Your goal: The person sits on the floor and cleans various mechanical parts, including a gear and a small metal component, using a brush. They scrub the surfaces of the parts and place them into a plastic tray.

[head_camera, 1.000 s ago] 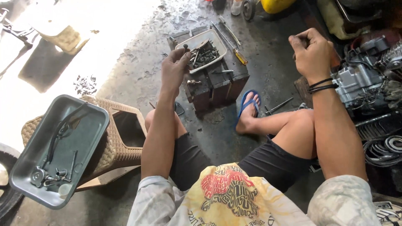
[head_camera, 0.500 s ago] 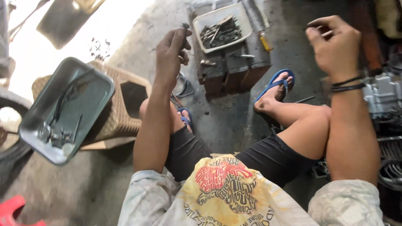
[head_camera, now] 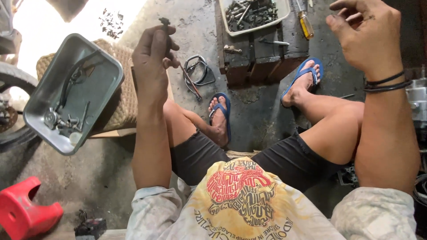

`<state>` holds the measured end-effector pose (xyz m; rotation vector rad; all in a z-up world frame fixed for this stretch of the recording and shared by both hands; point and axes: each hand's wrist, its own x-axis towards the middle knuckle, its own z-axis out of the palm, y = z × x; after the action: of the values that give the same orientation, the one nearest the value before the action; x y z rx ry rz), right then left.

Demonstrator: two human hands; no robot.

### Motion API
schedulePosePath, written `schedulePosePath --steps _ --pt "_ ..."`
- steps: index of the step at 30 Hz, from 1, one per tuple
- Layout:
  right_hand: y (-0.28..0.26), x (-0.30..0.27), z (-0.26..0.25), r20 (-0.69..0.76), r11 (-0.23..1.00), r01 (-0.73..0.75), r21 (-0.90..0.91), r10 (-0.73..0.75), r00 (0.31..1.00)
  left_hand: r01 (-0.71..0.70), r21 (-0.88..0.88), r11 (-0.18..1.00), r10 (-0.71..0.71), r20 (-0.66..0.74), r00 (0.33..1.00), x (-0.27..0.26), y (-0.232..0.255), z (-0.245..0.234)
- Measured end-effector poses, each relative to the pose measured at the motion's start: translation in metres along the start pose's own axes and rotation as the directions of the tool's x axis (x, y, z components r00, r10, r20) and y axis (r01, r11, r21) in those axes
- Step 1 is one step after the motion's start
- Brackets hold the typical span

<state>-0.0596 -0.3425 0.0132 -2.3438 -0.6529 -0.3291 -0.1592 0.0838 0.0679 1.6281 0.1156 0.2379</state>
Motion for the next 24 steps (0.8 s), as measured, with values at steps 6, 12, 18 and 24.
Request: schedulePosePath --steps 6,12,18,24 --pt "-0.017 0.0 -0.007 -0.042 0.996 -0.091 -0.007 0.091 0.995 0.187 -0.157 0.97 -0.172 0.104 0.979 0.039 -0.036 0.035" --pt "-0.004 -0.021 -0.018 -0.086 0.966 -0.252 -0.059 0.247 0.965 0.259 -0.24 0.935 -0.223 0.167 0.96 0.063 -0.042 0.068" --pt "0.029 -0.036 -0.015 -0.035 0.894 -0.405 -0.19 0.406 0.913 0.277 -0.286 0.917 -0.218 0.22 0.951 0.06 -0.038 0.085" --pt "0.034 -0.034 -0.013 -0.046 0.912 -0.37 -0.178 0.367 0.929 0.248 -0.471 0.846 -0.178 0.189 0.966 0.058 -0.041 0.096"
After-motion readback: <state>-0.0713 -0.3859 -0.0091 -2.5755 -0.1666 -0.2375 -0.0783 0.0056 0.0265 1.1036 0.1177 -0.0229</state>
